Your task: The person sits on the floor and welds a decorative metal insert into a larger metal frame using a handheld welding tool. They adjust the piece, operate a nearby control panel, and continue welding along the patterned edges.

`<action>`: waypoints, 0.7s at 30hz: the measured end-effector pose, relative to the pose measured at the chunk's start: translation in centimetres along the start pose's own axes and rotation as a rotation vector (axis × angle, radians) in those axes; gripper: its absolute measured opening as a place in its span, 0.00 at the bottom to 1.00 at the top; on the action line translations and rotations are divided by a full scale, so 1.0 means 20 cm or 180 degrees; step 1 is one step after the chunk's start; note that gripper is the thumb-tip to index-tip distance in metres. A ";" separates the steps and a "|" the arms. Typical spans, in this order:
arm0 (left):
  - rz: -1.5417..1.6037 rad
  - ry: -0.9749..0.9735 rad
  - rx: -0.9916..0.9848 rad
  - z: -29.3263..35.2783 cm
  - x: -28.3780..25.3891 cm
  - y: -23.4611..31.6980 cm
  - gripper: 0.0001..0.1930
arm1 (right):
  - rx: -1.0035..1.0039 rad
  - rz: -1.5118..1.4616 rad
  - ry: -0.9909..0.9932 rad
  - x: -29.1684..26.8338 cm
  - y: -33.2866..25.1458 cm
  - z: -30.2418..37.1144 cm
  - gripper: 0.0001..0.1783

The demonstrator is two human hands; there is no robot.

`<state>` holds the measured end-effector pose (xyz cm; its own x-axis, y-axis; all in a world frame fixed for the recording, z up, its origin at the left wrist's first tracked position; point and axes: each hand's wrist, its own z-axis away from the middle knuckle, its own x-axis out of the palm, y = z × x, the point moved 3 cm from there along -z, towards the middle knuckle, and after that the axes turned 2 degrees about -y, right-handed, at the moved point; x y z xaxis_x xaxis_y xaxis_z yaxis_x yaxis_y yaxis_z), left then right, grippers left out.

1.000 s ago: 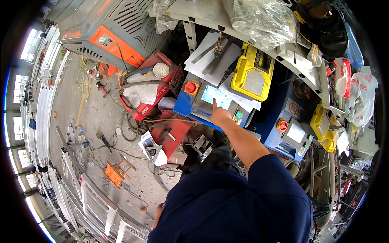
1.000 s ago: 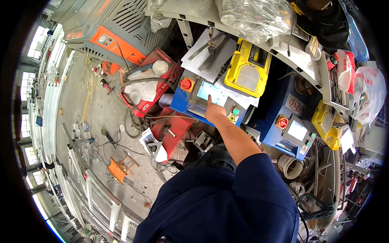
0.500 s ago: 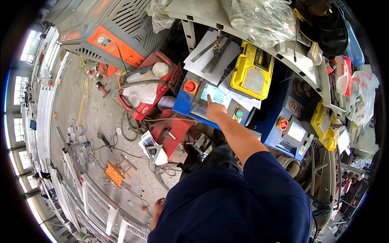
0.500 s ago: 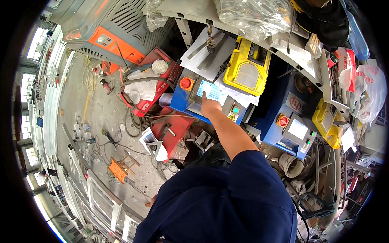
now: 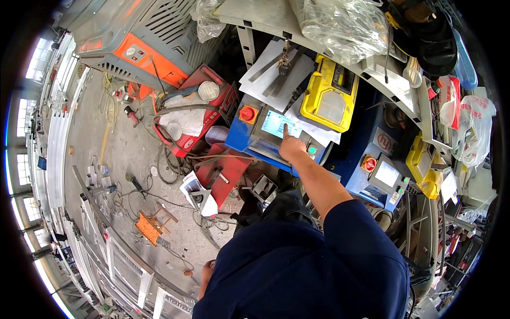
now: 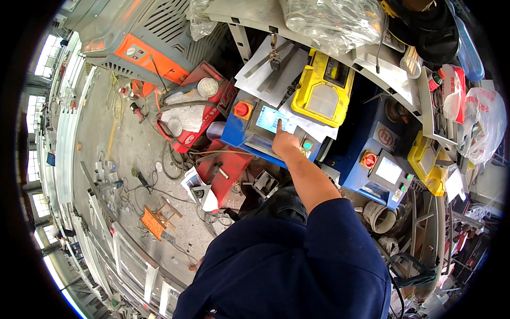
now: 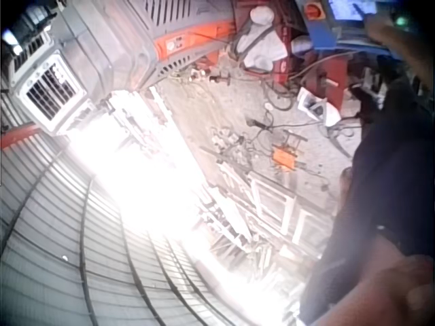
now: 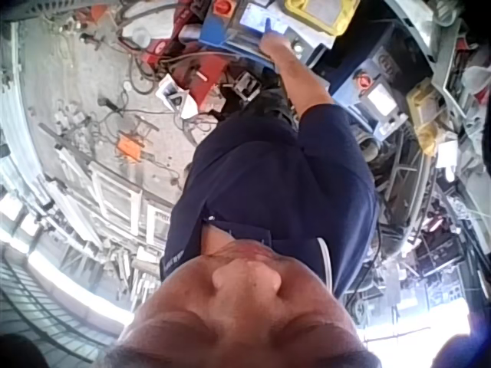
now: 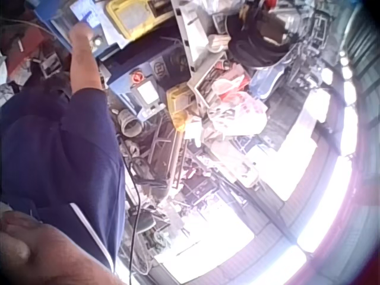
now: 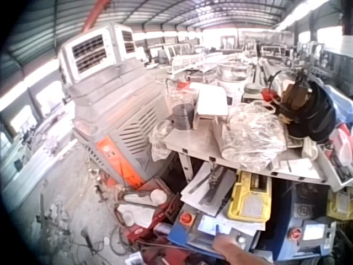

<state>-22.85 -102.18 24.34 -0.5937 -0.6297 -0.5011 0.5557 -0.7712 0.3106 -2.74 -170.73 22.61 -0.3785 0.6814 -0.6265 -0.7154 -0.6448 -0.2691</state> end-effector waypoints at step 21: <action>0.0218 0.0002 -0.0015 0.11 -0.02 0.20 0.18 | -0.0241 0.0255 -0.0031 0.07 -0.09 0.06 0.50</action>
<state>-21.53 -105.19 27.54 -0.5538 -0.6808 -0.4794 0.5978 -0.7258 0.3402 -2.70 -168.16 23.09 -0.4386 0.6296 -0.6413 -0.6363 -0.7215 -0.2731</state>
